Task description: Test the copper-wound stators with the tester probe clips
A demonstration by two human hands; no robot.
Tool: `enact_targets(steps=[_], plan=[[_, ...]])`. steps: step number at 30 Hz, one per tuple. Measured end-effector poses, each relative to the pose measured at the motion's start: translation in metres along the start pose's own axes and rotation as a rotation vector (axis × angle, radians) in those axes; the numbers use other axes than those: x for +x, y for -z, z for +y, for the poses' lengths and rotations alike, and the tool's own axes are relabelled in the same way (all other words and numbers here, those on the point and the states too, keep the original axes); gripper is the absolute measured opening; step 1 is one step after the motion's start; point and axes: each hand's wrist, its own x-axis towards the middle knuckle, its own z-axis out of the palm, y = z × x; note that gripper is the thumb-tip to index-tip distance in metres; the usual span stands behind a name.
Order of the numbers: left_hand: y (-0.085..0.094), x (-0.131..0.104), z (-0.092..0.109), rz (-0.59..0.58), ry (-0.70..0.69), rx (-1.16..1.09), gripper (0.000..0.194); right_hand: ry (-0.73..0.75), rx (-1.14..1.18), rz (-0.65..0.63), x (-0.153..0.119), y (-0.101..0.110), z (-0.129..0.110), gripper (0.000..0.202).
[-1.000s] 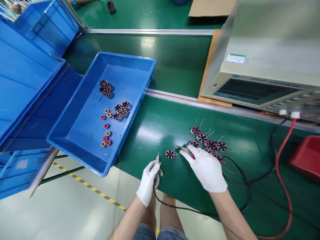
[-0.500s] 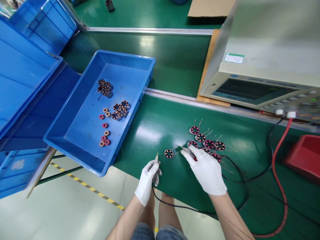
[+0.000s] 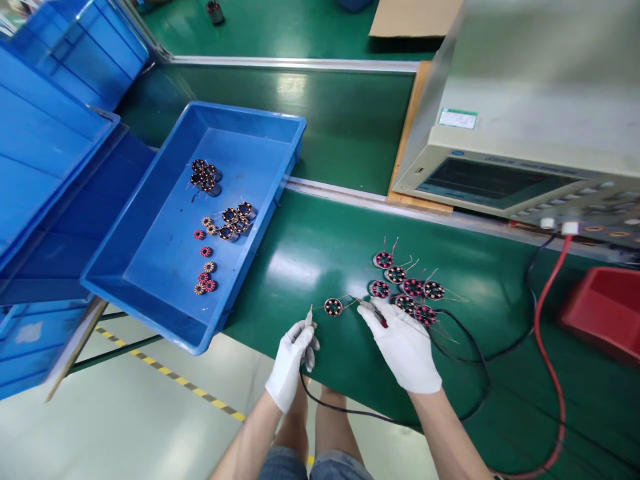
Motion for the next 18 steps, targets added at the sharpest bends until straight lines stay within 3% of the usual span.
enact_targets(steps=[8,11,13,15,18], plan=[[-0.001,0.002,0.000,0.015,0.001,0.012,0.053,-0.070,0.054,0.003,0.006,0.001,-0.001,0.041],[-0.001,-0.002,-0.005,0.093,0.006,0.012,0.054,-0.146,0.175,0.009,0.000,0.007,-0.004,0.040],[-0.003,-0.010,-0.013,0.194,-0.012,0.031,0.050,-0.296,0.273,0.106,-0.014,0.012,-0.004,0.041],[-0.012,-0.024,-0.025,0.238,-0.036,0.115,0.042,-0.555,0.381,0.269,-0.034,0.017,0.002,0.046],[-0.044,-0.049,-0.048,0.061,0.033,0.364,0.030,-0.986,0.421,0.472,-0.066,0.025,0.027,0.053]])
